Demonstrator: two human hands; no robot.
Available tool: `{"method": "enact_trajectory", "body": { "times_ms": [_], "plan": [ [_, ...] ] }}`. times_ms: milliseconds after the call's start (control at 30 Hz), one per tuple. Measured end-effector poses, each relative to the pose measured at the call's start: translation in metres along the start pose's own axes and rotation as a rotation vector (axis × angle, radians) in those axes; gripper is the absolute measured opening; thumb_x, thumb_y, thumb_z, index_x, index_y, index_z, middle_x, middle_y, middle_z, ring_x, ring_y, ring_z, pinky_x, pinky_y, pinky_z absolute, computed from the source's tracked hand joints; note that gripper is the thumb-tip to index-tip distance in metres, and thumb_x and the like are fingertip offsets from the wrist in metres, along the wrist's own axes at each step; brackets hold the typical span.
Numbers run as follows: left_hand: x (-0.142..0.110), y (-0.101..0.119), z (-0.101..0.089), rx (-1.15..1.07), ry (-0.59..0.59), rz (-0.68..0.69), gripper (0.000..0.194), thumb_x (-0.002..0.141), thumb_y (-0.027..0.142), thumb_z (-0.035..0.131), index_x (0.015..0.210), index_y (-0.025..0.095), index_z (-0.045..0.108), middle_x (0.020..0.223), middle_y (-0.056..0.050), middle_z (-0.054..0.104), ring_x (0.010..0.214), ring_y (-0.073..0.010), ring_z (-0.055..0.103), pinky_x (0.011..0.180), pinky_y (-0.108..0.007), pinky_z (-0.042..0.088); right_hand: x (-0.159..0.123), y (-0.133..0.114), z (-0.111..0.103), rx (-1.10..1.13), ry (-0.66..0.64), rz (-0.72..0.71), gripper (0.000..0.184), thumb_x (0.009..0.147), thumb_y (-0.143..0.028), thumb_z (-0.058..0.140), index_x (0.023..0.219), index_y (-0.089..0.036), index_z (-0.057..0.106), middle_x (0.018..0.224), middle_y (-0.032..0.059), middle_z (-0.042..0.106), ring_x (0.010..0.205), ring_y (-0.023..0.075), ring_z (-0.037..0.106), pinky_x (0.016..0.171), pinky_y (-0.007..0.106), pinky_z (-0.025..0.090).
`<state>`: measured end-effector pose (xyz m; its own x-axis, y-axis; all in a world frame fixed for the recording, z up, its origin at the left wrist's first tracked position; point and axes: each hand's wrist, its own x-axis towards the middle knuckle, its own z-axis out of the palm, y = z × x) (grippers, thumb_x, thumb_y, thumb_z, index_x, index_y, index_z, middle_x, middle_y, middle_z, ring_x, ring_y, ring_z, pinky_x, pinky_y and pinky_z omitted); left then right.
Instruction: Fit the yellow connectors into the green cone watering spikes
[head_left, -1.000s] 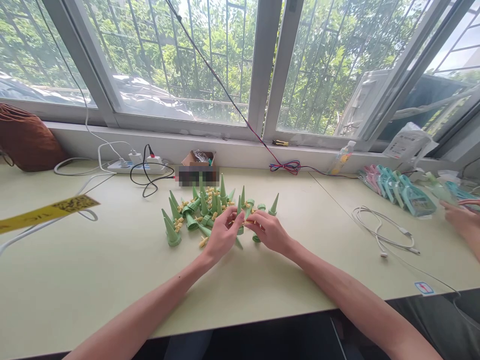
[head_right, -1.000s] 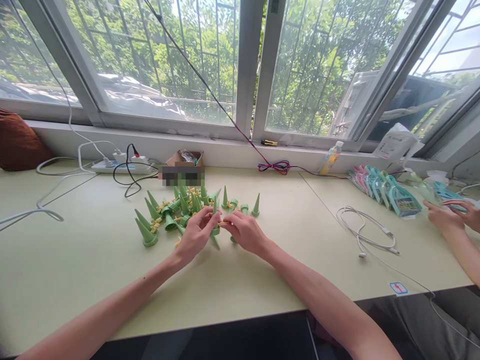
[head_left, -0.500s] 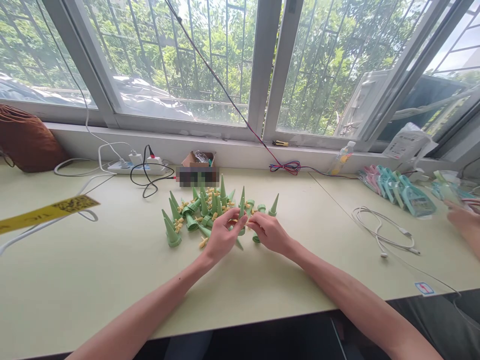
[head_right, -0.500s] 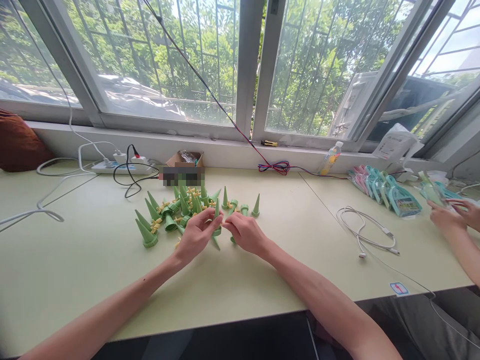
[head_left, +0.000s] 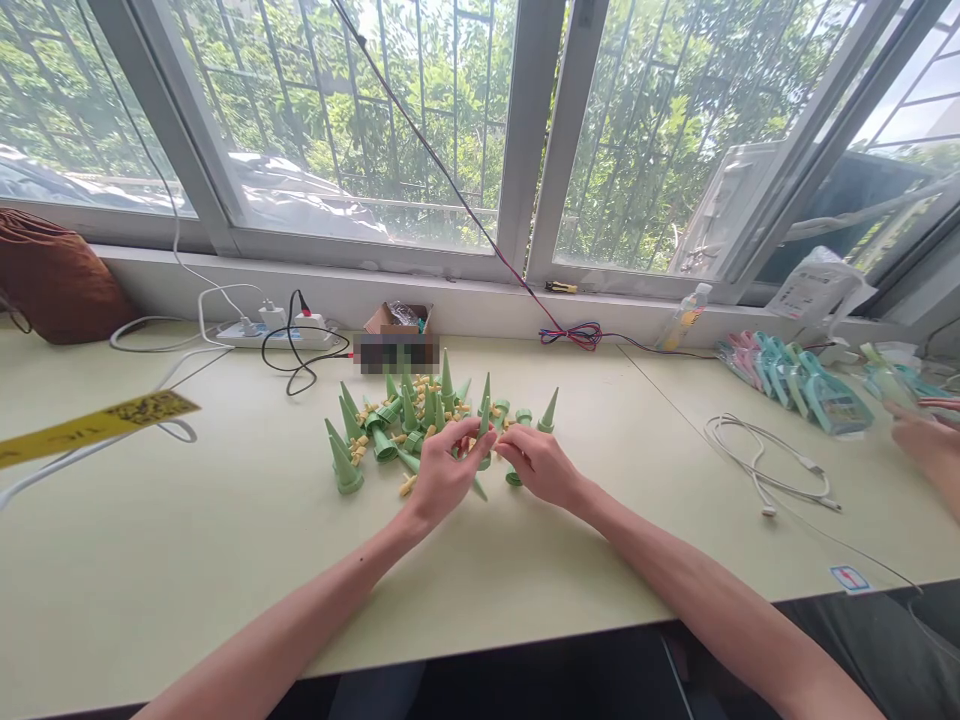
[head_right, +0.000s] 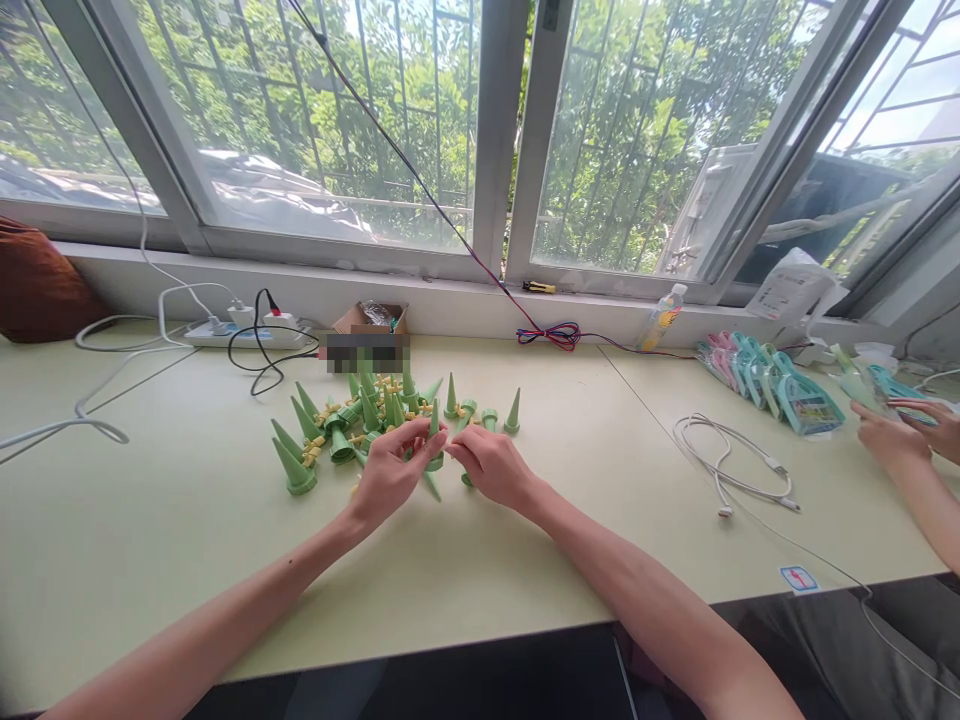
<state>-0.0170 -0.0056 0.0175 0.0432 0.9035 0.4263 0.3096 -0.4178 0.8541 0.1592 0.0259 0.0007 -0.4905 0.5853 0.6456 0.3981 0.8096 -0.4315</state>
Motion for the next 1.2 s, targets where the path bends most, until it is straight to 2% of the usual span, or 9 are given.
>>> {"method": "enact_trajectory", "body": {
  "times_ms": [267,433,567,800,967,1200],
  "plan": [
    [-0.001,0.004,0.001,-0.046,0.010,-0.021,0.023,0.088,0.042,0.062,0.082,0.020,0.064,0.068,0.001,0.054,0.058,-0.0112,0.037,0.055,-0.026,0.031,0.000,0.000,0.000,0.007,0.015,0.002,0.033,0.103,-0.035,0.040,0.078,-0.019,0.056,0.069,0.0012,0.054,0.060,0.0127,0.047,0.057,0.025,0.038],
    [0.000,0.003,0.001,-0.104,0.049,-0.084,0.031,0.088,0.046,0.061,0.076,0.018,0.057,0.063,0.003,0.043,0.057,-0.0103,0.038,0.052,-0.024,0.031,-0.001,-0.001,0.000,0.047,0.008,-0.015,0.020,0.099,-0.036,0.051,0.099,-0.019,0.061,0.078,0.0027,0.060,0.060,0.0121,0.051,0.057,0.024,0.043],
    [0.002,0.002,0.001,-0.146,0.071,-0.124,0.037,0.088,0.047,0.061,0.068,0.018,0.051,0.061,0.004,0.037,0.055,-0.0089,0.033,0.050,-0.023,0.028,-0.002,0.000,0.000,0.078,0.001,-0.028,0.017,0.098,-0.032,0.054,0.109,-0.020,0.060,0.087,0.0047,0.064,0.064,0.0125,0.056,0.059,0.025,0.047],
    [0.004,0.001,-0.001,-0.222,0.021,-0.142,0.031,0.087,0.045,0.064,0.074,0.016,0.058,0.065,0.003,0.047,0.058,-0.0090,0.040,0.052,-0.022,0.032,-0.002,0.003,0.002,0.067,0.035,-0.068,0.014,0.099,-0.030,0.052,0.104,-0.020,0.060,0.084,0.0047,0.064,0.067,0.0139,0.058,0.058,0.025,0.047],
    [0.005,-0.001,-0.001,-0.246,-0.035,-0.124,0.028,0.087,0.044,0.064,0.085,0.017,0.062,0.069,0.001,0.056,0.061,-0.0107,0.046,0.055,-0.022,0.036,-0.002,0.003,0.001,0.041,0.074,-0.112,0.015,0.100,-0.031,0.052,0.100,-0.019,0.060,0.079,0.0040,0.063,0.064,0.0135,0.055,0.059,0.025,0.045],
    [0.000,-0.006,0.000,-0.167,-0.107,-0.058,0.025,0.089,0.041,0.062,0.101,0.019,0.061,0.073,0.001,0.055,0.065,-0.0117,0.048,0.059,-0.023,0.040,-0.001,0.003,-0.002,0.035,0.067,-0.080,0.028,0.102,-0.034,0.044,0.085,-0.019,0.058,0.070,0.0021,0.060,0.060,0.0127,0.050,0.058,0.024,0.041]
  ]
}}
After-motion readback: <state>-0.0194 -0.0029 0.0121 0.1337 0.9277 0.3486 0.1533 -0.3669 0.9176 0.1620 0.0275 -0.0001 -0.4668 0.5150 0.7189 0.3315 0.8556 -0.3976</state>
